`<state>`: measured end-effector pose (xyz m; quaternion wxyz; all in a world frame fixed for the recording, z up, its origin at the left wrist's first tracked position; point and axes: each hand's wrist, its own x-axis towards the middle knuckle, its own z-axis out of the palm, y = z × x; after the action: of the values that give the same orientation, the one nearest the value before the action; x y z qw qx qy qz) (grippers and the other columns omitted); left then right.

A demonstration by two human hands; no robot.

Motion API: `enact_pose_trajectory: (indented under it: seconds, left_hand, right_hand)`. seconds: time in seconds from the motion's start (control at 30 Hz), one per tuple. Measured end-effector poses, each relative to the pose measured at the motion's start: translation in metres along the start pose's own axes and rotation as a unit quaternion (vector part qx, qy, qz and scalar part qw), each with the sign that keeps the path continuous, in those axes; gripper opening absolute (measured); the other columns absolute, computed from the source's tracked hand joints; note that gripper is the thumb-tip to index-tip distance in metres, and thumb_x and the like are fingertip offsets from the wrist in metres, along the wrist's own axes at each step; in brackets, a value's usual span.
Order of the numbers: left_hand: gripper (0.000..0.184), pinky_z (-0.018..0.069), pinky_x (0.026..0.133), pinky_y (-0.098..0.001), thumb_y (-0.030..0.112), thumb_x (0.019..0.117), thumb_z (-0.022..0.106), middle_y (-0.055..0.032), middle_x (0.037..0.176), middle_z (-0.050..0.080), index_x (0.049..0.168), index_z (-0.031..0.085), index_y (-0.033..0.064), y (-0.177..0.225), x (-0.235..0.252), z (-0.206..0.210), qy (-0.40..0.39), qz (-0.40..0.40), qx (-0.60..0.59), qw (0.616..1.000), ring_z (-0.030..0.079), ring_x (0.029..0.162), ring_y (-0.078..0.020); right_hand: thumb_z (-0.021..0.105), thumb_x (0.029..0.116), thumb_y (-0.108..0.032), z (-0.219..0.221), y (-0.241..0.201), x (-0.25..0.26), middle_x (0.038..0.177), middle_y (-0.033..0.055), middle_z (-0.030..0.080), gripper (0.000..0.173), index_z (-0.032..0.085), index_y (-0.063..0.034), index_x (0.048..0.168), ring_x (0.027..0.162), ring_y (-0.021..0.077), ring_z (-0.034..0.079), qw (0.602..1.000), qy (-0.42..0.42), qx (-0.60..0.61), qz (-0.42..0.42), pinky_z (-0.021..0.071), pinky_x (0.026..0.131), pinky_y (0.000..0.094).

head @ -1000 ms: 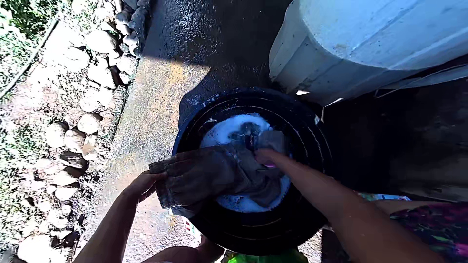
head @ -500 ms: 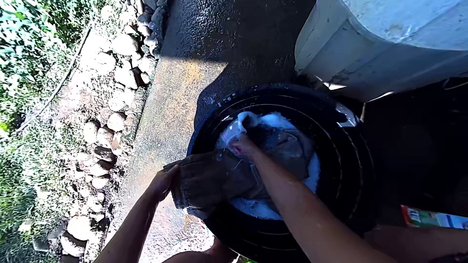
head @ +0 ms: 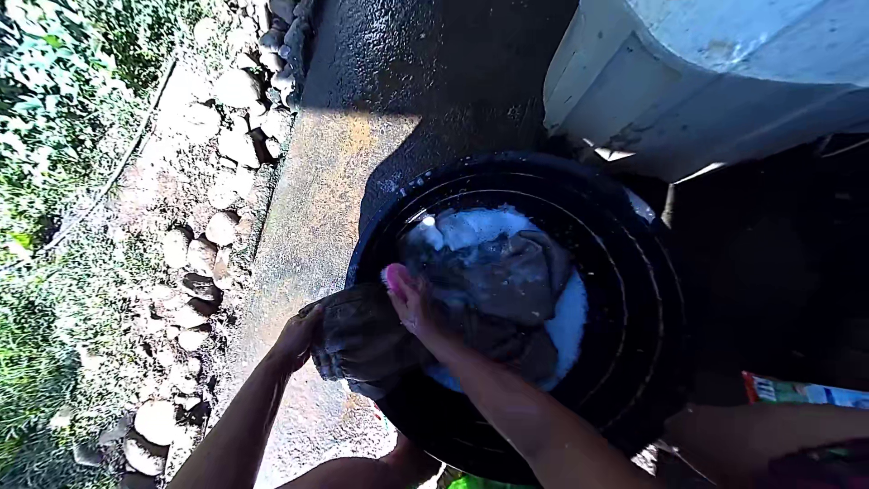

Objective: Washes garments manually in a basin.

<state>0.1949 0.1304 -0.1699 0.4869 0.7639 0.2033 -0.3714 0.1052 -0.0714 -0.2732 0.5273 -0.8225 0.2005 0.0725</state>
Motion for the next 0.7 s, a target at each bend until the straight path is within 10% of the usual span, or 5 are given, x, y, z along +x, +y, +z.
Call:
enact_pose_trajectory:
  seconds: [0.17, 0.33, 0.47, 0.57, 0.7]
  left_hand:
    - [0.030, 0.0595, 0.078, -0.0311, 0.022, 0.1112, 0.041, -0.0045, 0.092, 0.070, 0.119, 0.061, 0.0011, 0.013, -0.014, 0.006, 0.019, 0.038, 0.040, 0.998, 0.069, 0.081, -0.0104]
    - [0.029, 0.0586, 0.076, -0.0301, 0.023, 0.1108, 0.043, -0.0044, 0.090, 0.069, 0.118, 0.062, 0.0014, 0.017, -0.009, 0.006, 0.019, 0.039, 0.072, 0.996, 0.068, 0.078, -0.0097]
    - [0.031, 0.0572, 0.078, -0.0295, 0.024, 0.1110, 0.043, -0.0038, 0.093, 0.068, 0.122, 0.061, 0.0015, 0.018, -0.005, 0.008, 0.015, 0.036, 0.099, 0.994, 0.066, 0.080, -0.0081]
    - [0.029, 0.0571, 0.077, -0.0285, 0.022, 0.1107, 0.043, -0.0027, 0.090, 0.067, 0.118, 0.061, 0.0004, 0.025, -0.016, 0.009, 0.021, 0.044, 0.115, 0.992, 0.066, 0.079, -0.0072]
    - [0.028, 0.0586, 0.075, -0.0286, 0.022, 0.1108, 0.043, -0.0024, 0.088, 0.069, 0.115, 0.062, 0.0020, 0.019, -0.014, 0.004, 0.022, 0.043, 0.085, 0.995, 0.068, 0.077, -0.0078]
  right_hand:
    - [0.069, 0.0933, -0.019, 0.077, -0.020, -0.029, 0.121, 0.0370, 0.063, 0.045, 0.066, 0.0029, 0.133, 0.101, 0.0472, 0.069, 0.979, 0.100, 0.077, -0.161, 0.0592, 0.087, 0.0520]
    - [0.048, 0.1068, -0.038, 0.006, 0.052, 0.012, 0.148, 0.0339, 0.047, 0.056, 0.044, -0.0134, 0.157, 0.134, 0.0480, 0.051, 0.978, -0.130, -0.124, 0.102, 0.0431, 0.111, 0.0577]
    - [0.063, 0.1000, -0.026, 0.032, -0.043, -0.018, 0.126, 0.0327, 0.062, 0.047, 0.062, -0.0007, 0.139, 0.109, 0.0407, 0.067, 0.995, 0.042, 0.067, -0.057, 0.0555, 0.097, 0.0456]
    - [0.066, 0.0963, -0.020, 0.066, -0.033, -0.033, 0.122, 0.0362, 0.063, 0.047, 0.063, 0.0018, 0.138, 0.104, 0.0461, 0.067, 0.990, 0.068, 0.078, -0.097, 0.0571, 0.091, 0.0500]
    - [0.050, 0.1069, -0.033, -0.001, 0.045, 0.002, 0.148, 0.0361, 0.045, 0.055, 0.044, -0.0086, 0.155, 0.134, 0.0513, 0.050, 0.965, -0.198, -0.156, 0.075, 0.0430, 0.109, 0.0618]
